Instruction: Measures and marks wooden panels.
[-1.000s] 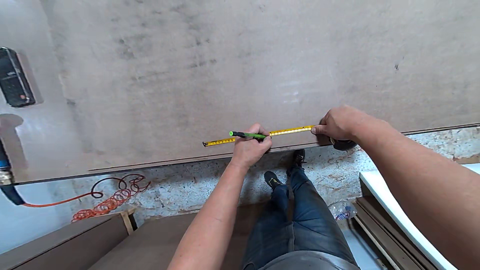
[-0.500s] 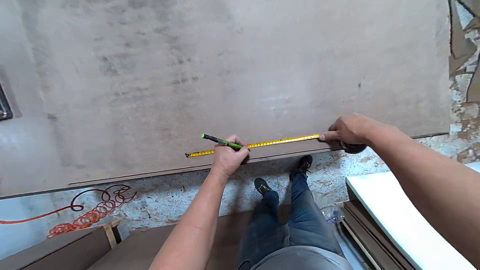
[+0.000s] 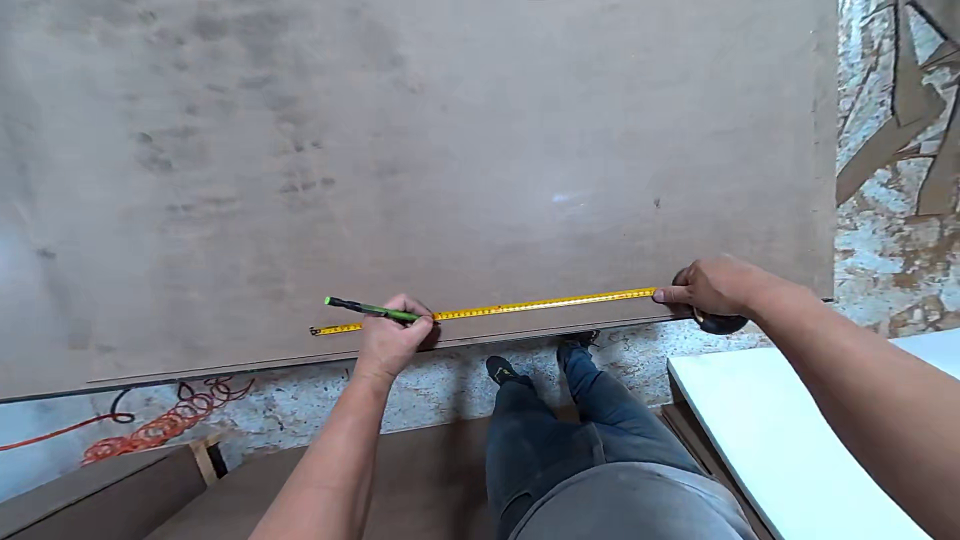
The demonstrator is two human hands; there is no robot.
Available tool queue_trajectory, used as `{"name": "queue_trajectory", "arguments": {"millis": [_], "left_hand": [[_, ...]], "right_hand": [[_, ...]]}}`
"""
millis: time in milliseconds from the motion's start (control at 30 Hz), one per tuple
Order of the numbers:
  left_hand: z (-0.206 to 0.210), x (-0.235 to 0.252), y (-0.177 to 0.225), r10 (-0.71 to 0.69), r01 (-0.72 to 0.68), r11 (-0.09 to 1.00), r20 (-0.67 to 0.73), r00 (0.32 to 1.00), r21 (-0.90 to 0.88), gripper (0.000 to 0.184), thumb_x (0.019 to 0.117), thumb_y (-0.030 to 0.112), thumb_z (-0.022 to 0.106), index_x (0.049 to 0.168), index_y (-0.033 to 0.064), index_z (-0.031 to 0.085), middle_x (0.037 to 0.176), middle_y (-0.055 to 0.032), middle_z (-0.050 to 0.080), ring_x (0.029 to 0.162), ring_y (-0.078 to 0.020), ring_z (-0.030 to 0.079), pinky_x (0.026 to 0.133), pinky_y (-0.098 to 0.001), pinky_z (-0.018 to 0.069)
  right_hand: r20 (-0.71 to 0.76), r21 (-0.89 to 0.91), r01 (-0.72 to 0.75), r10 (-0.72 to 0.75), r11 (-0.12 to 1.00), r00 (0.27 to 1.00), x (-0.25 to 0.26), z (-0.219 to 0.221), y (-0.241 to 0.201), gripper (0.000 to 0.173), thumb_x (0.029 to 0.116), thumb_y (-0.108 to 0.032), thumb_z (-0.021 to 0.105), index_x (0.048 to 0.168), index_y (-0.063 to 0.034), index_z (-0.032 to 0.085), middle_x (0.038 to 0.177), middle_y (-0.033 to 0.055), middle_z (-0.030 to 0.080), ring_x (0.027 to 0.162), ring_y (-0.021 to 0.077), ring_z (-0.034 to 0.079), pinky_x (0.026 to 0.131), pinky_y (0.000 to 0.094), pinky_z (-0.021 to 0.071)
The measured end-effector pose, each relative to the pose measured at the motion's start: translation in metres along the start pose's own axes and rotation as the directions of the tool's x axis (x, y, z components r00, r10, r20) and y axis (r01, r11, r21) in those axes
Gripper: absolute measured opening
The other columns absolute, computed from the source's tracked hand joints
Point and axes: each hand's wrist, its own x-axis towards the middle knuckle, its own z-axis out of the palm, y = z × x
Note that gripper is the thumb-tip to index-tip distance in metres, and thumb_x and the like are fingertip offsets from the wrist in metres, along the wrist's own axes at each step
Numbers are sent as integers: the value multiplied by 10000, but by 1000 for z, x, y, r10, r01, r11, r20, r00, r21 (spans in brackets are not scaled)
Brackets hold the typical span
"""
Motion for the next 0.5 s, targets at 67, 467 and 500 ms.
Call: {"name": "queue_trajectory", "arguments": {"millis": [67,467,500], "left_hand": [[1,0,2,-9,9,1000,-11,1000,7,43,864,142,667,889,108,671,845,-16,707,663,-109,627,605,-338,524],[18,-7,19,-123,118,992,-166,978,-42,51,923,121,644,902,85,674,795,-31,706,618,-123,618,571,-333,520],[28,-11,27,-131,125,991,-202,971,-41,65,940,132,648,938,73,675,817,-46,708,649,-139,640,607,-364,547]], "right_hand": [[-22,9,-18,18,1000,1000,-1,2,10,657,962,-715,485,814,-122,725,800,122,688,819,321,679,728,594,521],[7,-24,-66,66,998,998,2,4,5,663,976,-708,473,854,-107,725,863,150,696,875,354,688,729,610,531],[4,-26,-66,66,997,998,2,4,5,661,976,-708,474,849,-110,724,859,149,696,873,355,688,724,608,532]]}}
